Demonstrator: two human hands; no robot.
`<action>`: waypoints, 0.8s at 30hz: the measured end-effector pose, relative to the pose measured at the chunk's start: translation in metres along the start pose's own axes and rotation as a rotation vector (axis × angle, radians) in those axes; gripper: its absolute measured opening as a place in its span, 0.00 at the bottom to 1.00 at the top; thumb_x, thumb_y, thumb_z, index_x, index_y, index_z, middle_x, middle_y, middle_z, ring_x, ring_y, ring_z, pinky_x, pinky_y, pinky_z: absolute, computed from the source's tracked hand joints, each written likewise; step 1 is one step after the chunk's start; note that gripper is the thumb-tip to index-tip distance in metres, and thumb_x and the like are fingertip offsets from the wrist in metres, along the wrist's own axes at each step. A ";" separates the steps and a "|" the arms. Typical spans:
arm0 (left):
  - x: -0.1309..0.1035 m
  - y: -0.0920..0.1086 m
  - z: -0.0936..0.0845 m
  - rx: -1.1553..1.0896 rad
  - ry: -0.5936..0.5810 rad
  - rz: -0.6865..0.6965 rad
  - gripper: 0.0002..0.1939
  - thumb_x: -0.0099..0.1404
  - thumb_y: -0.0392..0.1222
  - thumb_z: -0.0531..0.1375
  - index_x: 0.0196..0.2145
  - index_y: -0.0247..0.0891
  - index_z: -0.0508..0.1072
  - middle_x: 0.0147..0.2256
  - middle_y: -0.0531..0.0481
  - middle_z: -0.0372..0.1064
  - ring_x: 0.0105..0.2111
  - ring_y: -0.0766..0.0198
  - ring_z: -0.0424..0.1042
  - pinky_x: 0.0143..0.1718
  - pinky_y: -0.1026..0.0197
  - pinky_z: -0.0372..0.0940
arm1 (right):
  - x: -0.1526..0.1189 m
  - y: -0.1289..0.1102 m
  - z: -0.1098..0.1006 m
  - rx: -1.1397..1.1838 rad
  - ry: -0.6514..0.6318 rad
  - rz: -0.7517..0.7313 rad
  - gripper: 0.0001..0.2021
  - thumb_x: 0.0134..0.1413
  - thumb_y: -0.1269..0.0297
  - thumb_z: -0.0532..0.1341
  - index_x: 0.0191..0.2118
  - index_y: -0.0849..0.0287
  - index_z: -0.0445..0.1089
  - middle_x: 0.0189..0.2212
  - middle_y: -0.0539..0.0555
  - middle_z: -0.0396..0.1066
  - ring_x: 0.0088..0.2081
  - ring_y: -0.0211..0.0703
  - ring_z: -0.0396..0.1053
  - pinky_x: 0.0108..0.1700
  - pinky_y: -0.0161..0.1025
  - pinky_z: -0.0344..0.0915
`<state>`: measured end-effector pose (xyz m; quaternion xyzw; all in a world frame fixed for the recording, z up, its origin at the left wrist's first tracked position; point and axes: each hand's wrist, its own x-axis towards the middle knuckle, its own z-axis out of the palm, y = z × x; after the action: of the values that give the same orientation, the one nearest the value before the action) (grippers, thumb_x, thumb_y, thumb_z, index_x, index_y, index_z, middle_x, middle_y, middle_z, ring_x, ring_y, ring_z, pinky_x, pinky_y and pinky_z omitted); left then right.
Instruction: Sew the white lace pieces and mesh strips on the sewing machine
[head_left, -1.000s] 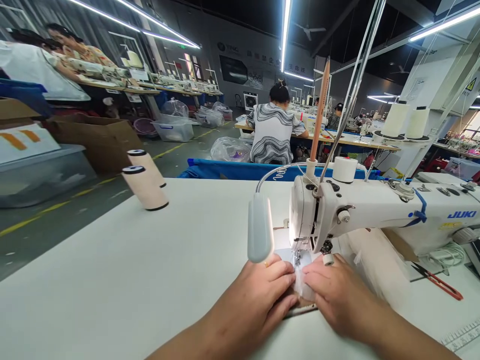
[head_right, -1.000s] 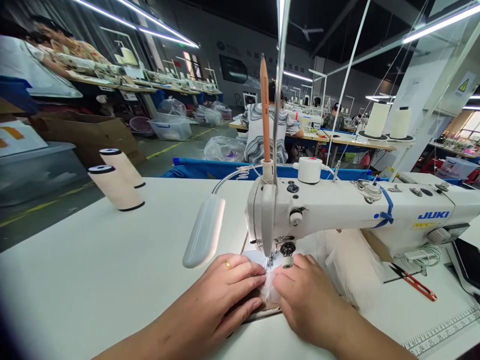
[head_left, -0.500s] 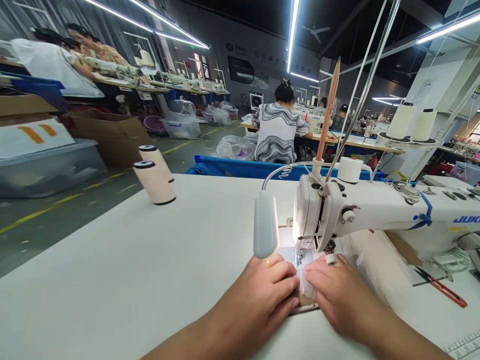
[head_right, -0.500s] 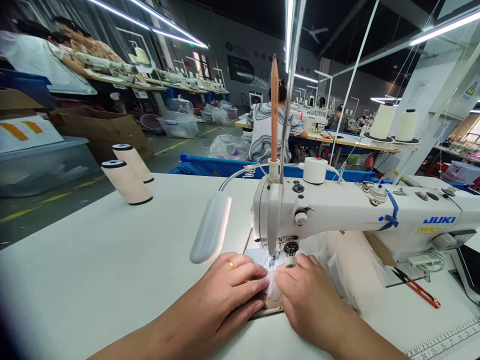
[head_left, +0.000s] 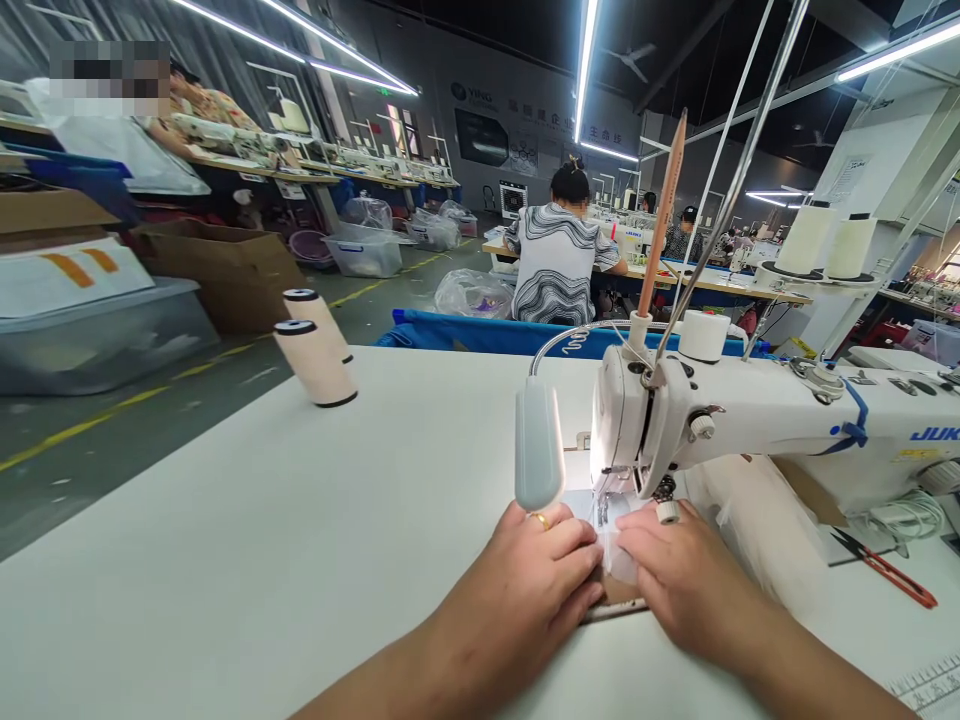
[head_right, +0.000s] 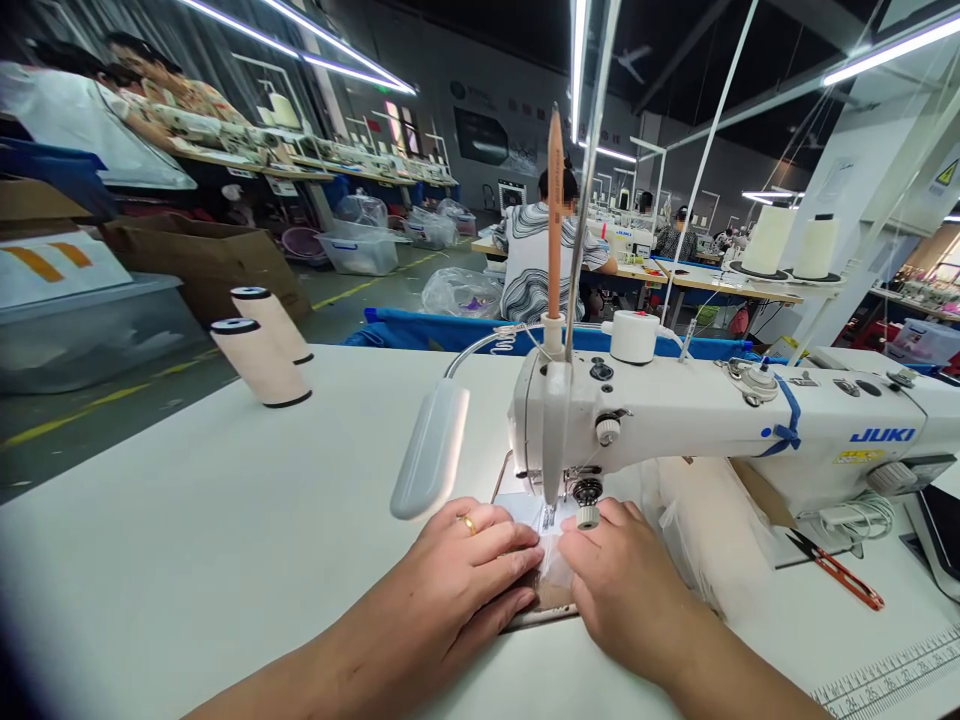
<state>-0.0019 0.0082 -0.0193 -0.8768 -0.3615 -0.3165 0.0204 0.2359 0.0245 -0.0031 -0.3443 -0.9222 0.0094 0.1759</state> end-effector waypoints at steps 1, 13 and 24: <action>0.001 -0.001 0.000 0.008 -0.006 -0.006 0.11 0.72 0.36 0.56 0.41 0.44 0.79 0.36 0.52 0.79 0.35 0.56 0.71 0.41 0.49 0.56 | 0.000 0.000 0.000 -0.003 0.015 0.003 0.14 0.55 0.83 0.58 0.40 0.56 0.68 0.45 0.53 0.78 0.42 0.50 0.68 0.44 0.44 0.60; 0.010 0.003 -0.018 0.023 -0.100 -0.003 0.14 0.74 0.33 0.53 0.43 0.42 0.79 0.37 0.49 0.81 0.36 0.55 0.75 0.41 0.49 0.59 | -0.001 -0.003 -0.002 0.051 0.015 -0.074 0.12 0.62 0.79 0.57 0.43 0.54 0.72 0.41 0.53 0.78 0.42 0.49 0.69 0.44 0.44 0.62; 0.013 0.000 -0.017 0.020 -0.110 -0.028 0.14 0.74 0.33 0.53 0.42 0.42 0.80 0.37 0.50 0.80 0.37 0.54 0.76 0.42 0.49 0.61 | 0.002 0.000 0.002 0.024 0.072 -0.061 0.12 0.56 0.81 0.57 0.39 0.56 0.69 0.40 0.53 0.78 0.39 0.48 0.66 0.41 0.43 0.59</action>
<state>-0.0037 0.0114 0.0014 -0.8873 -0.3776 -0.2647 0.0049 0.2341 0.0258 -0.0043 -0.3140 -0.9252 0.0027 0.2132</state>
